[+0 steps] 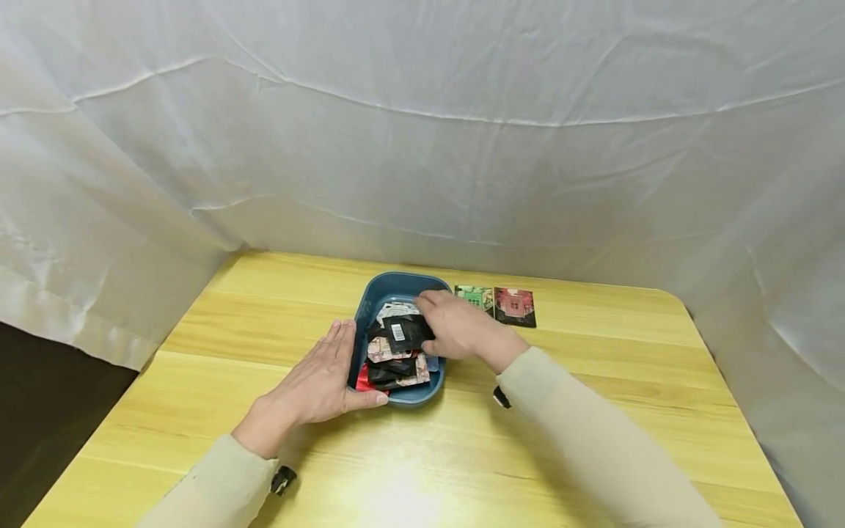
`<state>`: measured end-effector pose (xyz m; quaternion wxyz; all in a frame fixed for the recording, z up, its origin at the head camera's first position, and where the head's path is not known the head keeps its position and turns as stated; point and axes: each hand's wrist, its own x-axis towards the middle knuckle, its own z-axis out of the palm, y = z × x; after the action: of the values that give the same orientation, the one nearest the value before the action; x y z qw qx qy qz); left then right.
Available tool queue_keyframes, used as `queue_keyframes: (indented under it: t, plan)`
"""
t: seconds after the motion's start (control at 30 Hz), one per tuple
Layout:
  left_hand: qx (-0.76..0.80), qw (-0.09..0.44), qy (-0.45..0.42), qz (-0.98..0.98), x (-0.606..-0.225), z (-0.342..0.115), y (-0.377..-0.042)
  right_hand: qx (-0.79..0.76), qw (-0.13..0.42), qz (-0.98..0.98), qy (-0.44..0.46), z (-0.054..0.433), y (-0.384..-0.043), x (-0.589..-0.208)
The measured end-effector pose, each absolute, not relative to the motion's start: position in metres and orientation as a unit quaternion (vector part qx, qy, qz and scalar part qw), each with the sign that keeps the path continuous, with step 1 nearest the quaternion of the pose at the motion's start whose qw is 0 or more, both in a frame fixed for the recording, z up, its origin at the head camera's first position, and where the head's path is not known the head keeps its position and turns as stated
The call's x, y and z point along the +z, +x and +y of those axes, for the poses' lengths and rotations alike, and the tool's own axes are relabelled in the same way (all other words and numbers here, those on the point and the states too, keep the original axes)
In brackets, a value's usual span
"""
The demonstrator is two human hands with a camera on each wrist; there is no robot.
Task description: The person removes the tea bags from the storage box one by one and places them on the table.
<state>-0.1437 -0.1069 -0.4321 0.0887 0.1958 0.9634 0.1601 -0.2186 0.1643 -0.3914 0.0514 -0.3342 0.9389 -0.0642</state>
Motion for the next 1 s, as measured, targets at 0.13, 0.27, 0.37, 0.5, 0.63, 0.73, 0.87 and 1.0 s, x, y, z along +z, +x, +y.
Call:
queue_keyframes:
  t: [0.13,0.27,0.37,0.5,0.63,0.73,0.87,1.0]
  plan:
    - [0.163,0.091,0.194,0.963,-0.433,-0.107,-0.145,-0.046,0.088,0.937,-0.336,0.153,-0.218,-0.396]
    - [0.161,0.095,0.191,0.964,-0.434,-0.107,-0.147,-0.036,0.139,0.934,-0.327,0.145,-0.223,-0.395]
    - [0.159,0.097,0.189,0.964,-0.434,-0.106,-0.147,-0.037,0.176,0.932,-0.315,0.142,-0.229,-0.394]
    - [0.162,0.101,0.188,0.964,-0.435,-0.105,-0.147,-0.046,0.212,0.93,-0.295,0.14,-0.234,-0.394]
    - [0.165,0.1,0.19,0.963,-0.435,-0.104,-0.148,-0.058,0.227,0.929,-0.286,0.139,-0.236,-0.395]
    - [0.165,0.097,0.193,0.962,-0.434,-0.104,-0.149,-0.067,0.221,0.928,-0.292,0.139,-0.237,-0.396]
    - [0.168,0.093,0.195,0.962,-0.434,-0.103,-0.15,-0.06,0.216,0.929,-0.296,0.139,-0.237,-0.395]
    - [0.165,0.093,0.198,0.962,-0.434,-0.103,-0.15,-0.045,0.213,0.932,-0.289,0.139,-0.237,-0.394]
